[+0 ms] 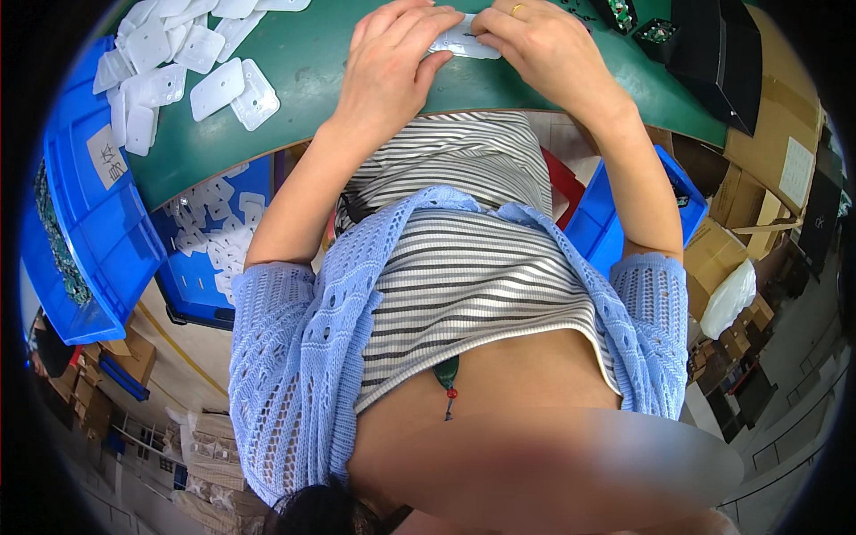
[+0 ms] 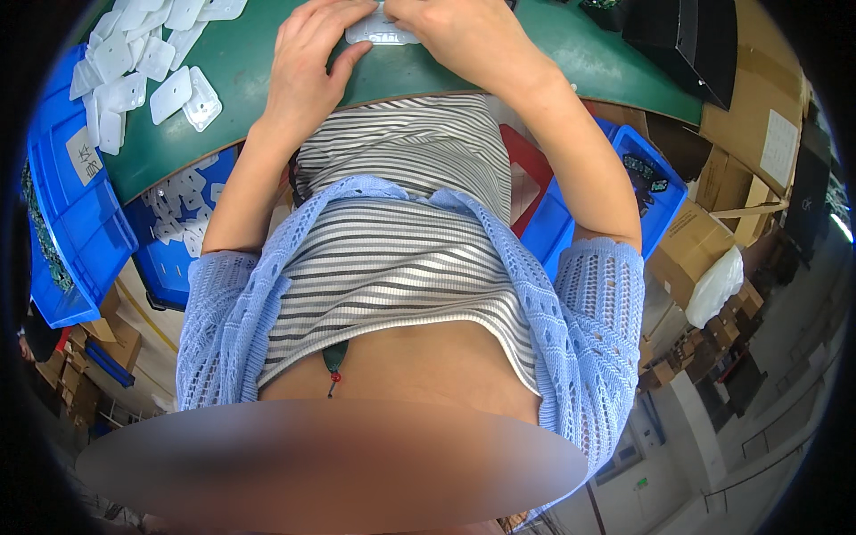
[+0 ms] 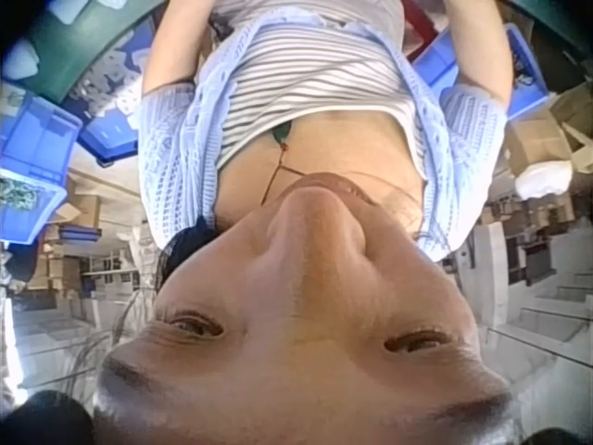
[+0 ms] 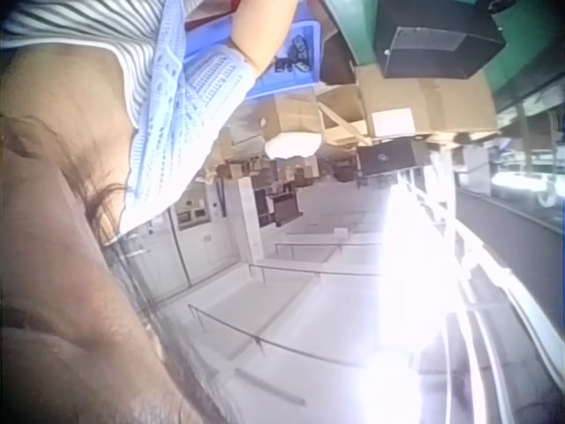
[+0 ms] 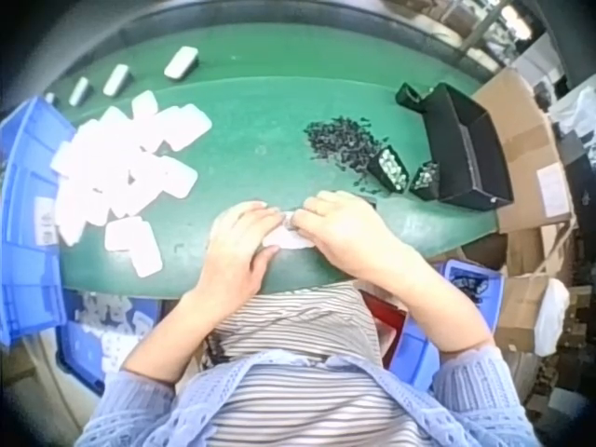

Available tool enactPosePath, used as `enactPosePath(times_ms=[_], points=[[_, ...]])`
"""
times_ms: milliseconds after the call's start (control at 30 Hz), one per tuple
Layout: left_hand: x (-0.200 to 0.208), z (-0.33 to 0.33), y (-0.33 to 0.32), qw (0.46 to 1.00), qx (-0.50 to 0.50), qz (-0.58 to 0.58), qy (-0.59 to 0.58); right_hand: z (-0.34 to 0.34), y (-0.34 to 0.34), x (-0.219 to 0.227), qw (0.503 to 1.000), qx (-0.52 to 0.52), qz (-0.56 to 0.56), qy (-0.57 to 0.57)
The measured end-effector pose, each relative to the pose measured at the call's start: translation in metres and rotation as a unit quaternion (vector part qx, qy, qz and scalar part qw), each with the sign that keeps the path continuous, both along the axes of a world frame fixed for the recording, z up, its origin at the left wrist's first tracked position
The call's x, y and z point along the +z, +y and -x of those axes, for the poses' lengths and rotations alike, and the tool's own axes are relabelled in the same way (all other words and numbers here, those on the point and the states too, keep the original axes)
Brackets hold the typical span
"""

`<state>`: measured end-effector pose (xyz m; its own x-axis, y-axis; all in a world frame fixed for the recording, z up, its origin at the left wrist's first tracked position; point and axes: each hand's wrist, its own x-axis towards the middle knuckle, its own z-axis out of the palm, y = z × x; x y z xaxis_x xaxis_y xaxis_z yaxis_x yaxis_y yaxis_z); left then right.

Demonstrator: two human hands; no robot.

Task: The person assembles small electronic components into plastic housings by hand, securing them inside.

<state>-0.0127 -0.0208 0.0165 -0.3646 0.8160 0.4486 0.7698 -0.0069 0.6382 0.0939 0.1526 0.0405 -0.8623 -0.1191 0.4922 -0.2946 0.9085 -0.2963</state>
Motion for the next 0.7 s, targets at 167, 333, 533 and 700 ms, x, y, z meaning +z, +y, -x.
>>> enactPosePath(times_ms=[167,333,533,700], points=[[0.001,0.000,-0.001,1.000,0.001,0.005,0.003,-0.004,-0.002,-0.001,0.998,-0.015,-0.027,-0.057],[0.001,0.000,0.000,1.000,0.001,0.006,-0.001,-0.004,-0.008,0.016,0.989,-0.046,-0.053,-0.133],[0.002,0.000,0.000,1.000,0.002,0.003,0.006,0.004,-0.006,0.012,0.998,-0.006,-0.051,-0.037],[0.001,0.001,0.000,1.000,0.000,0.003,0.006,0.009,-0.006,0.025,0.981,-0.012,-0.100,-0.163]])
